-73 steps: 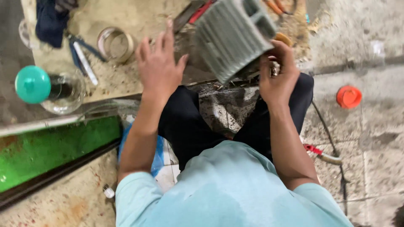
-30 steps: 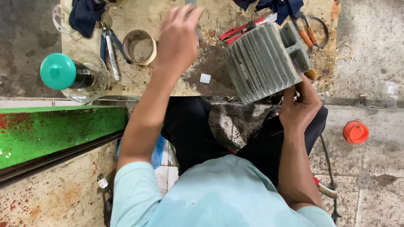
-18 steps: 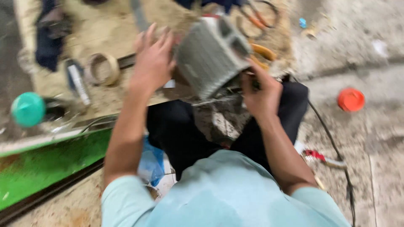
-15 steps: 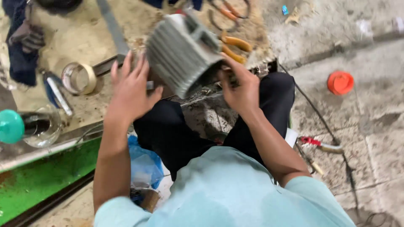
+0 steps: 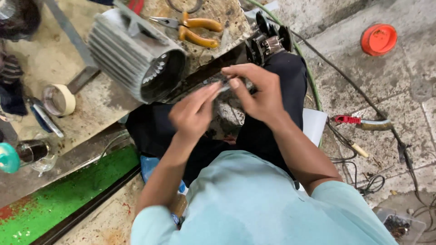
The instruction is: Cutting and fitting insulation paper into the slots of an electric motor stator.
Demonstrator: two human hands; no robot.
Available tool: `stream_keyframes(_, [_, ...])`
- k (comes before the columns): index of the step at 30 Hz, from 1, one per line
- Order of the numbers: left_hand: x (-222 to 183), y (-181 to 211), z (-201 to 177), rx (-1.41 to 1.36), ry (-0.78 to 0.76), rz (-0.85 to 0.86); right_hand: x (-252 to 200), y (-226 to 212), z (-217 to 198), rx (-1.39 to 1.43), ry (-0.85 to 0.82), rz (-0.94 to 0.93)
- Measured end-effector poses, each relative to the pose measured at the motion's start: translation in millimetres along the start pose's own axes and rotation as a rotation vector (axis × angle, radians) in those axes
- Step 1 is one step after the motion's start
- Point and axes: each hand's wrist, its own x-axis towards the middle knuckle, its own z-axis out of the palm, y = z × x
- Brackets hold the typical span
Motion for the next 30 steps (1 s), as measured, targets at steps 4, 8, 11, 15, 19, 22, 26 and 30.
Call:
stream_keyframes(4, [50, -41, 101, -0.067, -0.040, 0.069, 19, 34, -52, -0.078, 0.082, 0.023])
stream_keyframes(8, [98, -73, 177, -0.084, -0.355, -0.015, 52, 131, -108, -0.129, 0.197, 0.196])
stream_keyframes(11, [113, -81, 238, -0.019, -0.455, -0.103, 73, 267, -127, -0.198, 0.262, 0.257])
stream_keyframes(15, [118, -71, 273, 0.032, -0.542, -0.295, 72, 449, -120, -0.410, 0.214, 0.454])
stream_keyframes(19, [135, -75, 276, -0.008, -0.574, -0.367, 63, 580, -108, -0.754, 0.119, 0.485])
stream_keyframes(22, [149, -80, 284, -0.025, -0.575, -0.504, 75, 634, -87, -0.934, -0.063, 0.530])
stream_keyframes(26, [148, -94, 294, -0.089, -0.572, -0.617, 66, 729, -72, -1.232, -0.159, 0.413])
stream_keyframes(30, [140, -105, 285, -0.153, -0.513, -0.690, 83, 671, -78, -0.947, -0.010, 0.572])
